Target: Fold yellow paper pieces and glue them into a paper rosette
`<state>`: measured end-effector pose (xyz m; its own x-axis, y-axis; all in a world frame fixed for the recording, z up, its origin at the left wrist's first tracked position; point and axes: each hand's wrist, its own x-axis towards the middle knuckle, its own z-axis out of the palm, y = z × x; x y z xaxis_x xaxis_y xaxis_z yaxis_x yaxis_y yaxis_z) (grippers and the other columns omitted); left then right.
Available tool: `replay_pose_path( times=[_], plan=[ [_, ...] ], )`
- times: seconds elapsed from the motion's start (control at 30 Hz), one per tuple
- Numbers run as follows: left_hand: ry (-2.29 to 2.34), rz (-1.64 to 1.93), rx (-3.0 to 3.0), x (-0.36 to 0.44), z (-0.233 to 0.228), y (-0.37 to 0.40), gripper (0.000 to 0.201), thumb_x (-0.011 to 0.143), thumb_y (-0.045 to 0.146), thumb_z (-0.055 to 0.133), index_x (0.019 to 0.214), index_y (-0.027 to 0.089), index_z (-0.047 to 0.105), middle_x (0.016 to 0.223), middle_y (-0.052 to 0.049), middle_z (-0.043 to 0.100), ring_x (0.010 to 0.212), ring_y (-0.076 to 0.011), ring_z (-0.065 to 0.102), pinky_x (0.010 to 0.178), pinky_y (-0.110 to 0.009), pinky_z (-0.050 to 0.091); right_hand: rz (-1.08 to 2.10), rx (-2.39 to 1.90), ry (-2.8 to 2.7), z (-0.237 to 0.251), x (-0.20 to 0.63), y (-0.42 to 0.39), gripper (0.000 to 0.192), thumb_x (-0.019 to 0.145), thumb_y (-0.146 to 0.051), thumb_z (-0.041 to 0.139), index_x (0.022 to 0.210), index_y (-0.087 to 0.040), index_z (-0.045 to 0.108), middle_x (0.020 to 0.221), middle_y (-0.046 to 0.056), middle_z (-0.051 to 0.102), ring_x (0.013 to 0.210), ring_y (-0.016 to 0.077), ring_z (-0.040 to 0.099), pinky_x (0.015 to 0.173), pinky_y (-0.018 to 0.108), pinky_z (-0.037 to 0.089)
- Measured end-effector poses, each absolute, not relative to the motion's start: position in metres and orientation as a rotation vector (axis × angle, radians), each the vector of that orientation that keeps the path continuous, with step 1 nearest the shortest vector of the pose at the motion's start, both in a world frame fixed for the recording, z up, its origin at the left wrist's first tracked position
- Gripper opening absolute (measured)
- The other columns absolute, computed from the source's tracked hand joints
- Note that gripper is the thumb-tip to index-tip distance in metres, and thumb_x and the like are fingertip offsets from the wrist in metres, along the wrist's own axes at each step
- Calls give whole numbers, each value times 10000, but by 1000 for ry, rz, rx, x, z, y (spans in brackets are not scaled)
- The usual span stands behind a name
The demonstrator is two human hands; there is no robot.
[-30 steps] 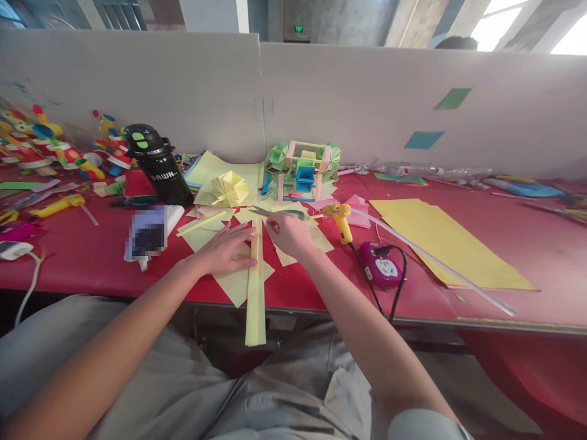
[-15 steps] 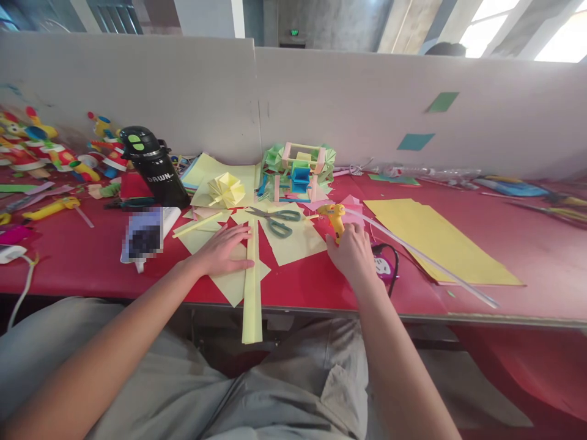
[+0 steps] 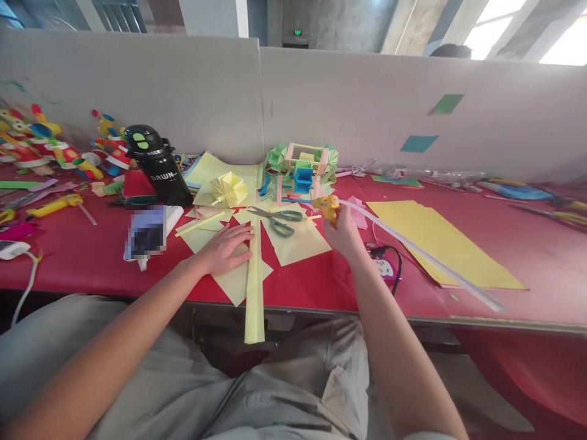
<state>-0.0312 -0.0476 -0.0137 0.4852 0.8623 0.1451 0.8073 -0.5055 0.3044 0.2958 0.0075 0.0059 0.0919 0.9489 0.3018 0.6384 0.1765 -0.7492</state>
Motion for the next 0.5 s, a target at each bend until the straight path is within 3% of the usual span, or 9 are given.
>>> replay_pose_path(
  times=[0.17,0.33,0.5],
  plan=[
    [1438,439,2534,-31,-13,-48,562,925,580,459,1356,230,549,1550,-75,450,1459,-297,364,1231,-557,195,851,-1308,-1610,14,267,7,386,785,-415,650,1030,-216,430,900,49,644,642,137,550,552,291,457],
    [1439,457,2523,-30,-12,-48,566,915,581,477,1358,234,533,1534,-85,470,1452,-299,376,1220,-562,217,914,-1539,-1596,24,242,6,347,704,-375,776,848,-185,524,705,-2,556,588,124,509,477,261,413],
    [1442,461,2527,-31,-13,-48,569,912,591,477,1349,232,542,1527,-86,478,1458,-299,365,1223,-553,214,961,-1581,-1590,21,230,13,303,699,-280,789,815,-196,522,622,-25,521,537,117,487,422,238,384]
  ],
)
